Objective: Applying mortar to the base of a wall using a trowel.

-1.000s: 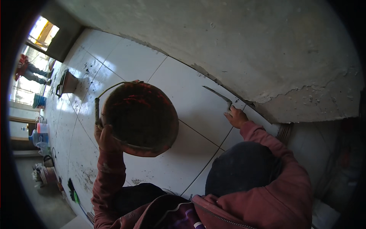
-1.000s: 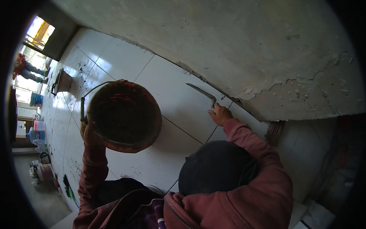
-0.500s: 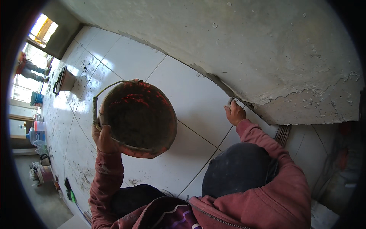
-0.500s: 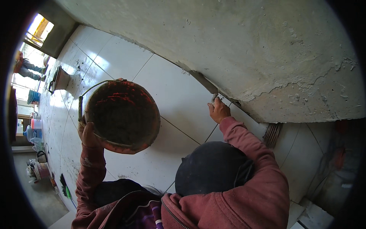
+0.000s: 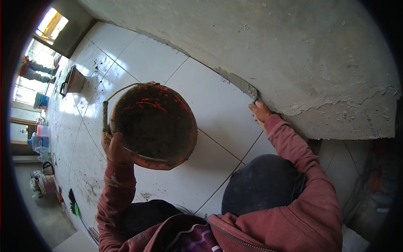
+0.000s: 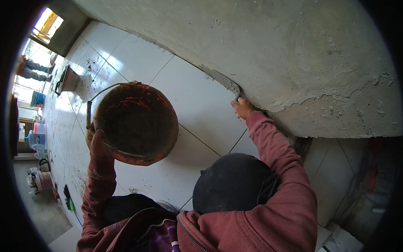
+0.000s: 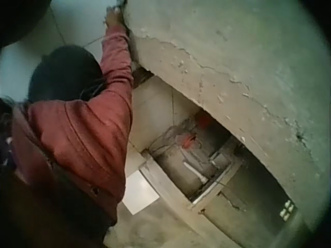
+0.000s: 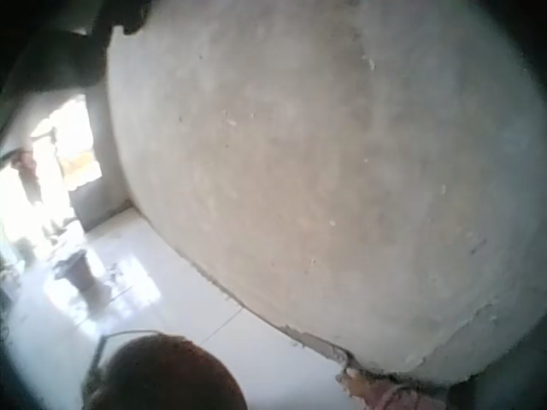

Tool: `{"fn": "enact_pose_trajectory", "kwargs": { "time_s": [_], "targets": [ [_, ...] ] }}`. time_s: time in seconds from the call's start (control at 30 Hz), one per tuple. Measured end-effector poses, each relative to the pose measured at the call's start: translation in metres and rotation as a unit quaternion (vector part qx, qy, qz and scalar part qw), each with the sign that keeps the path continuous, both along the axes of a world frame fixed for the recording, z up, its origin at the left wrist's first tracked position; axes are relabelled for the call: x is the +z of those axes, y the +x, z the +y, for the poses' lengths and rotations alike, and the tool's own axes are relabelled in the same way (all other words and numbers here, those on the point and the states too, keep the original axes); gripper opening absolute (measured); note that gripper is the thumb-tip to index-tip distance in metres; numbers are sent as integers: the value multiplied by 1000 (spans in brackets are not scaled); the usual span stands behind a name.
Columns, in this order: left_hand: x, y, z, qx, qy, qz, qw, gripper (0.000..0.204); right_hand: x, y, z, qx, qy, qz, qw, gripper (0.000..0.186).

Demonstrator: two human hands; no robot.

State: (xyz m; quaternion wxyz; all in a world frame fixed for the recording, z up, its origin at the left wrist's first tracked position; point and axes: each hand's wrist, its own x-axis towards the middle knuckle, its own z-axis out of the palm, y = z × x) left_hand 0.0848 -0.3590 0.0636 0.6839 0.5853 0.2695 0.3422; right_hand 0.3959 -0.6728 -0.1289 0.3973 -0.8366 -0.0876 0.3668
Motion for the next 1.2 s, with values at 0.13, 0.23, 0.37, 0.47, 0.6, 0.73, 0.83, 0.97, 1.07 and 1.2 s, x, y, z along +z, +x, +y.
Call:
{"fn": "enact_pose_trajectory", "kwargs": {
  "time_s": [0.13, 0.23, 0.37, 0.47, 0.6, 0.73, 0.83, 0.97, 1.07, 1.2],
  "targets": [
    [-4, -2, 3, 7, 17, 8, 1000, 44, -1, -8, -3, 26, -67, -70, 995, 38],
    [2, -7, 1, 8, 21, 21, 1000, 43, -8, -22, -7, 61, -43, -373, 925, 39],
    [0, -1, 3, -3, 11, -16, 1000, 43, 9, -22, 12, 143, -89, -266, 949, 42],
    [1, 4, 0, 5, -1, -7, 1000, 44, -6, -25, 19, 156, -131, -260, 944, 40],
    [-8, 0, 1, -16, 44, 1, 999, 45, -11, -17, 25, 111, -135, -278, 945, 40],
    [-4, -2, -2, -31, 55, -12, 998, 47, 9, -26, 33, 99, -75, -331, 935, 42],
    [-1, 5, -4, -31, 34, -11, 999, 49, 21, -24, 45, 145, -117, -262, 947, 46],
    [4, 14, -11, -26, 27, -4, 999, 49, -17, -8, 50, 133, -102, -246, 955, 46],
    [0, 12, -10, -43, 35, -12, 998, 50, -16, 5, 55, 71, -64, -192, 977, 46],
    [-3, 5, -5, -26, 37, -14, 999, 50, 25, -20, 60, 105, -88, -291, 947, 43]
  ]
}}
